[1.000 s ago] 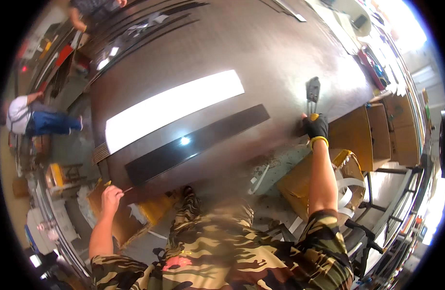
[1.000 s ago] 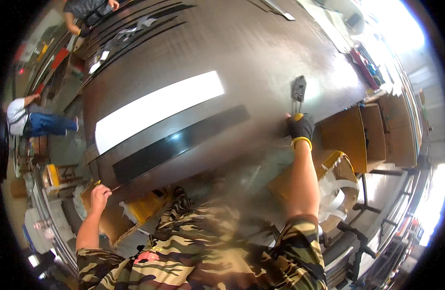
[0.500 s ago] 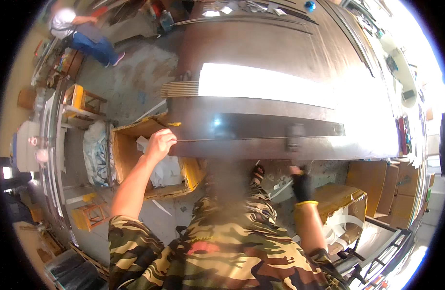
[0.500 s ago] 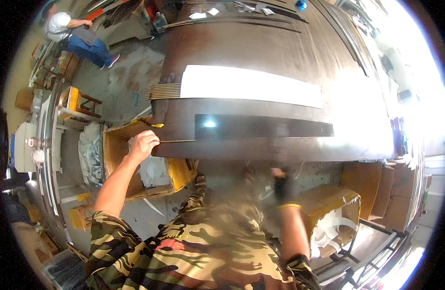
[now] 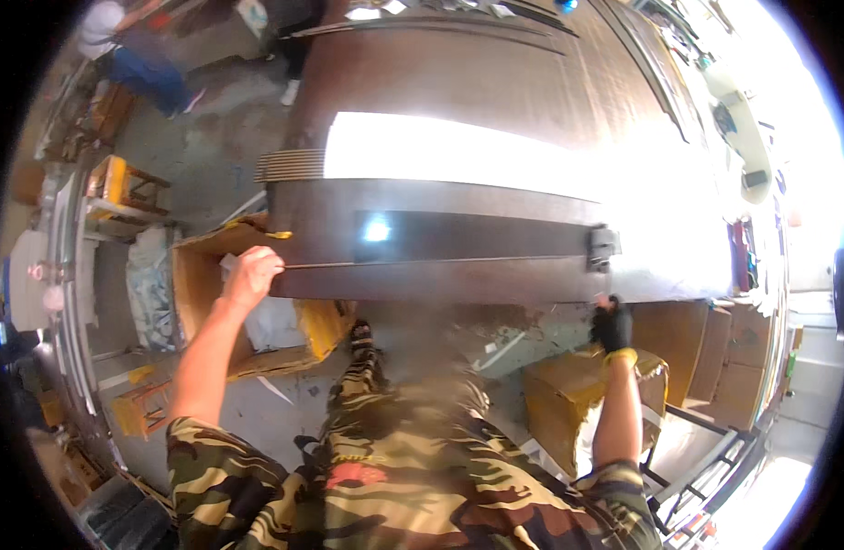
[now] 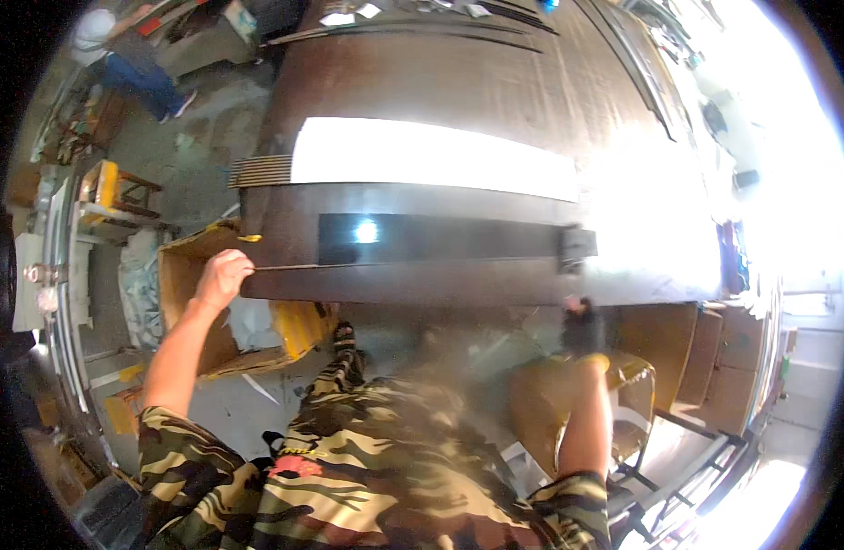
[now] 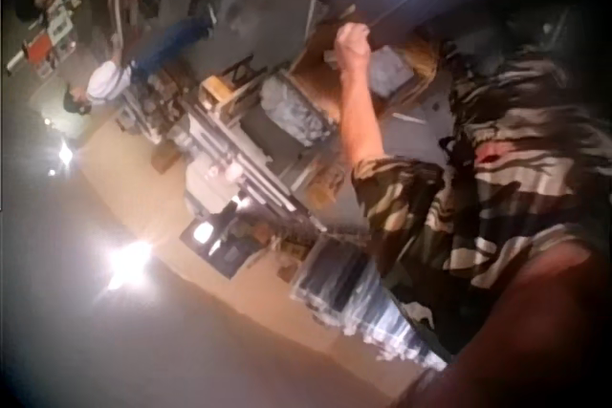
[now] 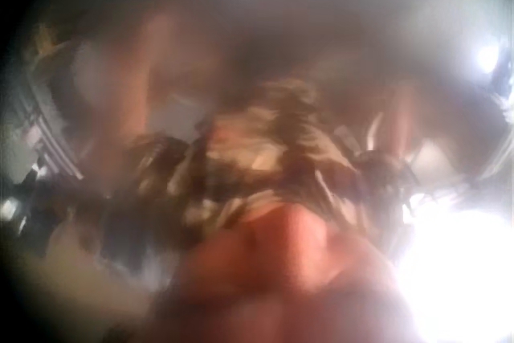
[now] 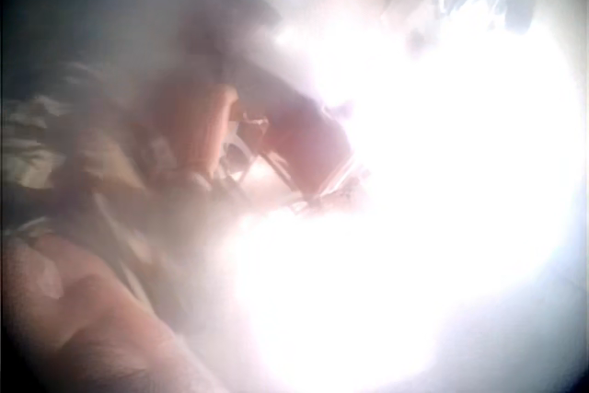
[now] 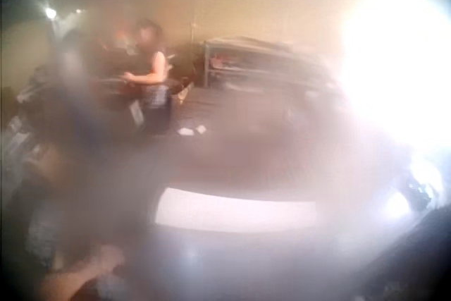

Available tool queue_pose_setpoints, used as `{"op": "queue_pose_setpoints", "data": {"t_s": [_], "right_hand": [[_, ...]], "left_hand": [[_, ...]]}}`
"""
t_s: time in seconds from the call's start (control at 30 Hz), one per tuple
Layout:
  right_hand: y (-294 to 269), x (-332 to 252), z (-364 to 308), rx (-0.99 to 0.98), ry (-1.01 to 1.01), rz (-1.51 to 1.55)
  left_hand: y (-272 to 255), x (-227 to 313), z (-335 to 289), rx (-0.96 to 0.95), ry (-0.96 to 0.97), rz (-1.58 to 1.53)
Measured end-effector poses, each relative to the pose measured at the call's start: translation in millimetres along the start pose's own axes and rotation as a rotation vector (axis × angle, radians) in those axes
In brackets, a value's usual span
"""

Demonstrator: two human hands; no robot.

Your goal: The person applies black adhesive strips to metal sheets using a hand tool to press them down.

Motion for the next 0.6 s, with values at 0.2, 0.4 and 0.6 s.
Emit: {"op": "queue_pose_setpoints", "data": {"t_s": [0.2, 0.4, 0.6], "right_hand": [[-53.5, 67.2, 44.7, 0.207, -0.249, -0.517], [180.0, -259.6, -204.8, -0.472, -0.506, -0.075], [117.4, -33.7, -88.2, -0.300, -0.164, 0.374]], "left_hand": [[16.0, -13.9, 7.4, -0.050, -0.106, -0.047], [17.4, -36.0, 8.1, -0.186, -0.329, -0.008], [23.1, -44.7, 6.3, -0.272, -0.440, -0.056]]}}
Point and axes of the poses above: each hand's wrist, its own z-axis towards the middle knuckle, its own y-axis out of the palm, x = y × z, the point moved 10 cm from there along z, towards the middle knuckle, and after that the axes turned 13 degrees about x, right-handed, at the moved point
